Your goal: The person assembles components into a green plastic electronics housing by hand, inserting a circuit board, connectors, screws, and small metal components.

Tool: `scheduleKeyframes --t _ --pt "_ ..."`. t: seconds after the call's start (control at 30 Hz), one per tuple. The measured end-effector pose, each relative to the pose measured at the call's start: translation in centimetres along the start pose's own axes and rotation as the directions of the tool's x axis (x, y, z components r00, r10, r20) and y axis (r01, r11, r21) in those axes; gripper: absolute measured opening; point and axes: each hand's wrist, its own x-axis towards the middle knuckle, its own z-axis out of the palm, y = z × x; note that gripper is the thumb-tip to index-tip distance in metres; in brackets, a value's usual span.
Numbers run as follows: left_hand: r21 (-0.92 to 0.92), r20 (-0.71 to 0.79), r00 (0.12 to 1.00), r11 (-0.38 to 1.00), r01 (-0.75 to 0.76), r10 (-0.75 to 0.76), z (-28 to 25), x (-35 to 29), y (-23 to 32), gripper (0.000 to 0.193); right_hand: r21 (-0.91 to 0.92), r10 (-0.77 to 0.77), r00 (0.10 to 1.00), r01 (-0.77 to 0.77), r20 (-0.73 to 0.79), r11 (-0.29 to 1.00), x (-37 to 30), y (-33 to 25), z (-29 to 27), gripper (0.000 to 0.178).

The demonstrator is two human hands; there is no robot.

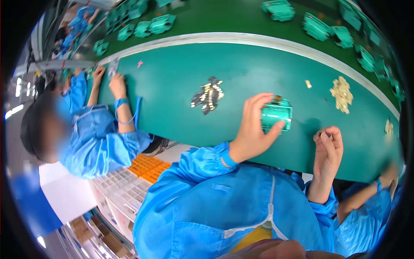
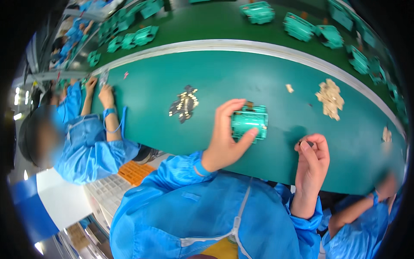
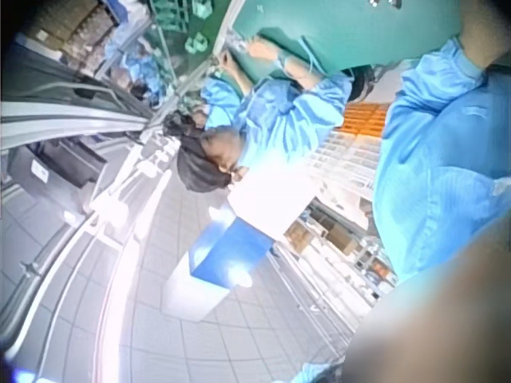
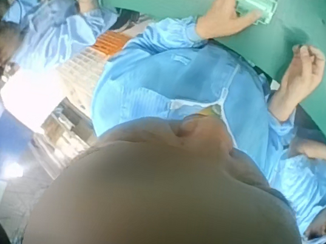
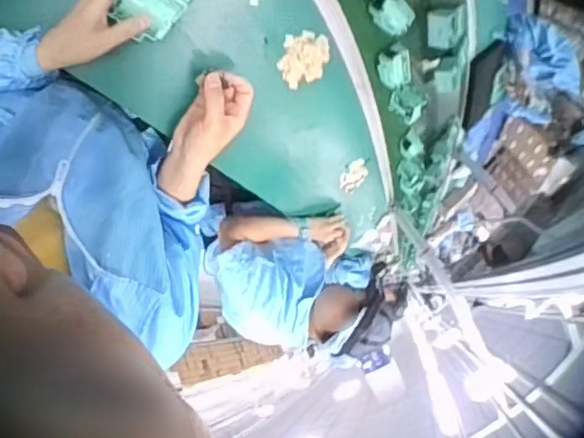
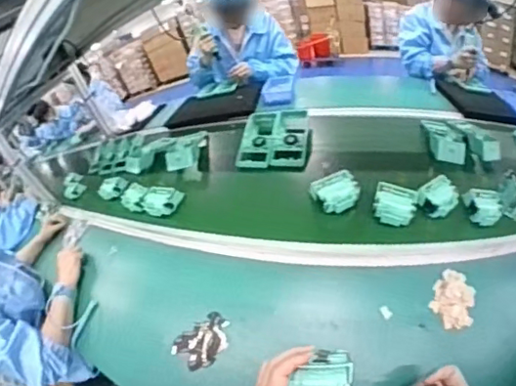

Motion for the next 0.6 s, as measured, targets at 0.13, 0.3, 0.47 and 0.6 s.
scheduleKeyframes --t 0.13,0.3,0.47,0.6 --pt "0.002 0.024 1.0 1.0 -0.005 0.005 -0.6 0.1 0.3 0.065 -0.058 0.101 0.992 -0.097 0.074 0.994 0.2 1.2 2.4 0.015" --pt "-0.047 0.05 0.999 0.999 0.013 -0.01 -0.8 0.0 0.8 0.064 -0.119 0.1 0.992 -0.09 0.079 0.989 0.2 1.3 4.1 0.016" --pt "-0.064 0.041 0.999 0.998 0.026 -0.023 -0.5 -0.2 0.8 0.063 -0.198 0.1 0.993 -0.084 0.071 0.977 1.0 1.5 5.3 0.014" --pt "0.019 0.071 0.996 0.999 0.051 -0.052 -0.3 0.0 1.2 0.064 -0.253 0.133 0.99 -0.115 0.052 0.96 1.3 1.6 5.6 0.016"
